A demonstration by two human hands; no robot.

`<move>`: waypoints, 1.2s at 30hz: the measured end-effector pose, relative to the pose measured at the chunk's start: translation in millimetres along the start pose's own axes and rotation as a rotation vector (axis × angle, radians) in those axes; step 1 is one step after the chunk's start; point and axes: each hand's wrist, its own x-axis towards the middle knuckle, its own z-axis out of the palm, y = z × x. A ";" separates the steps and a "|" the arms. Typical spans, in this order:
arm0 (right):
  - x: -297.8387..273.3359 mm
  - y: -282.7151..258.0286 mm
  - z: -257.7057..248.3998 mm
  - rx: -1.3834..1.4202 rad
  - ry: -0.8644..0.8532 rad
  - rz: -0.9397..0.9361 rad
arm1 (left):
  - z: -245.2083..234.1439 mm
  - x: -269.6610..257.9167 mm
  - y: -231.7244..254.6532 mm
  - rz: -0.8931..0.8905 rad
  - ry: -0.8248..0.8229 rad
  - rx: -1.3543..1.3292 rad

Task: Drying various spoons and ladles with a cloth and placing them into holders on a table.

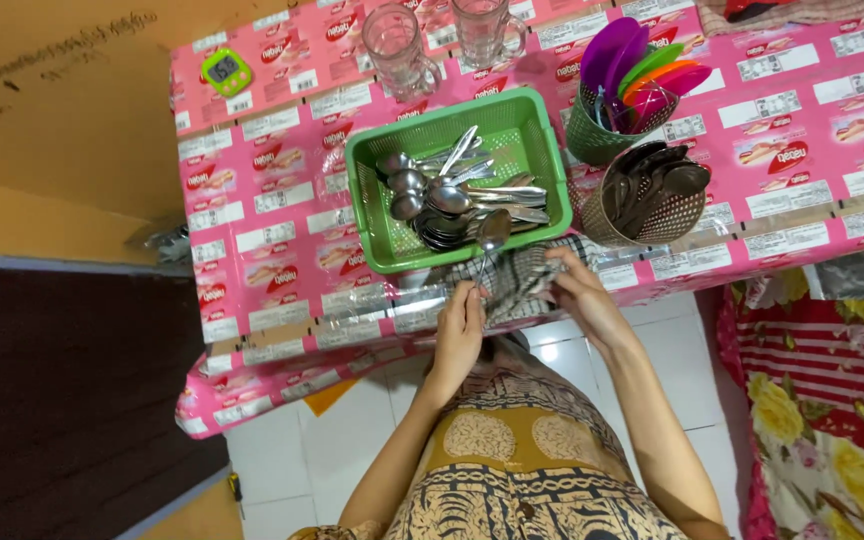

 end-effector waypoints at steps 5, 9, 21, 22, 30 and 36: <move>2.4 10.1 13.1 0.245 -0.141 -0.035 | 14.1 -15.9 10.0 -0.013 0.060 0.021; -2.3 18.7 9.5 0.285 -0.152 -0.077 | 24.0 -28.8 12.8 -0.054 0.160 0.015; -10.6 24.7 -3.3 -0.019 -0.232 -0.195 | 33.0 -44.7 25.2 -0.031 0.349 -0.044; -6.8 27.4 -5.3 -0.022 -0.238 -0.196 | 34.9 -43.4 23.7 -0.029 0.354 -0.045; -29.9 -22.5 40.1 0.167 -0.155 -0.261 | 50.3 -42.5 12.4 -0.017 0.281 0.037; 23.9 32.8 16.8 0.188 -0.185 -0.098 | 58.0 -37.8 11.1 0.232 0.329 0.118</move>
